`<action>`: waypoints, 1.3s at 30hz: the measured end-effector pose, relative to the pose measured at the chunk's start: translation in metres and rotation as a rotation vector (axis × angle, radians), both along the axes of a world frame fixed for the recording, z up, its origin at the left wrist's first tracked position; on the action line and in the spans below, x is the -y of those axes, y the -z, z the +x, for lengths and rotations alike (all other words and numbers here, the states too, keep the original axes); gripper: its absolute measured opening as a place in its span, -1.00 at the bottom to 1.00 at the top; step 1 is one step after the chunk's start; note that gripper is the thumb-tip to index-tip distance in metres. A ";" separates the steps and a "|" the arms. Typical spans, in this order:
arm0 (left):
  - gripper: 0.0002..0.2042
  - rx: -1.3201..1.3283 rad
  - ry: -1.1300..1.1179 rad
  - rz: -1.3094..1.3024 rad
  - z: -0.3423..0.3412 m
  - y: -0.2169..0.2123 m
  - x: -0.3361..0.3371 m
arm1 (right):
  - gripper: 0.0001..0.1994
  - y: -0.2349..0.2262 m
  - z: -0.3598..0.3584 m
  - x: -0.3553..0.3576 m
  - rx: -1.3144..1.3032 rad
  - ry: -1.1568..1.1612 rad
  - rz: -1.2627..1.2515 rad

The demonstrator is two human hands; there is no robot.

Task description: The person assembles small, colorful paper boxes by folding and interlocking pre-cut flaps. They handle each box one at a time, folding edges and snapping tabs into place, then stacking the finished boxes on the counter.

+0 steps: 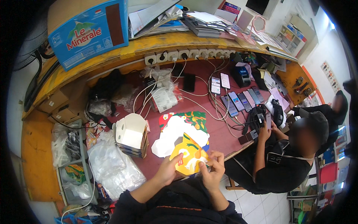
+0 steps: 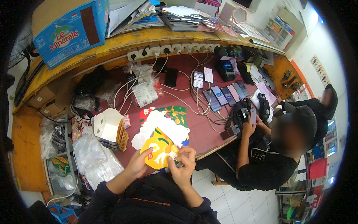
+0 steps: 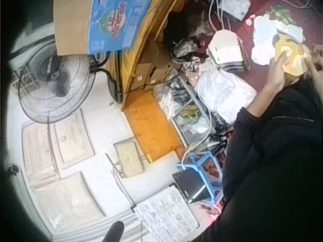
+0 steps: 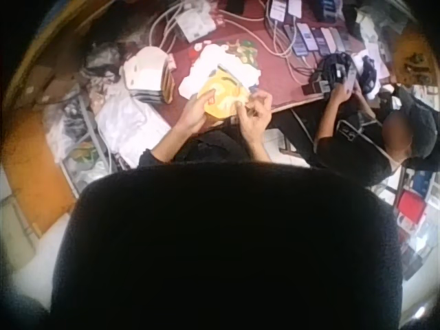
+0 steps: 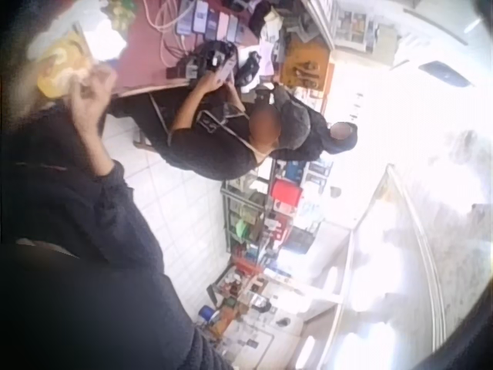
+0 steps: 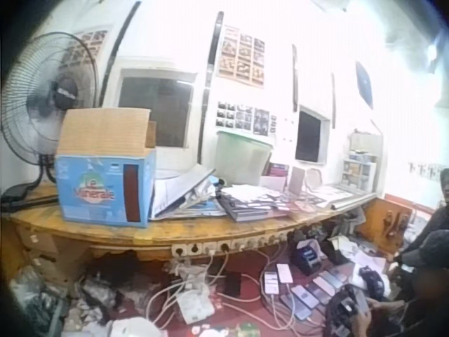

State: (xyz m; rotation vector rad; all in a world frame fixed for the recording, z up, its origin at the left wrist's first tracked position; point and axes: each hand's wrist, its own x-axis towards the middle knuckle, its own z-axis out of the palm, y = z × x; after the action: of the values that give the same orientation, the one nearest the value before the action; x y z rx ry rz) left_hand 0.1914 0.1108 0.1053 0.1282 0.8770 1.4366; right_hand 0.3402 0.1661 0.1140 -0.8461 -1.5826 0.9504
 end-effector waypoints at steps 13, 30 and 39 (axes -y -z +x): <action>-0.55 0.374 0.134 0.388 -0.012 0.020 0.023 | -0.66 -0.003 0.003 -0.003 -0.022 -0.431 -0.149; -0.54 -0.026 0.380 0.088 -0.028 0.019 0.022 | -0.75 -0.004 0.008 -0.027 0.098 -0.332 -0.098; -0.54 0.195 0.480 0.097 -0.029 0.014 0.027 | -0.63 -0.012 0.025 -0.040 0.229 -0.605 0.523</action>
State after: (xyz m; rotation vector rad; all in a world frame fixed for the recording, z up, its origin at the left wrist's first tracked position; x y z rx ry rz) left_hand 0.1625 0.0840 0.0910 0.2497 0.5669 1.0210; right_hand 0.3655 0.2065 0.1258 -0.1005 -2.2179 0.7946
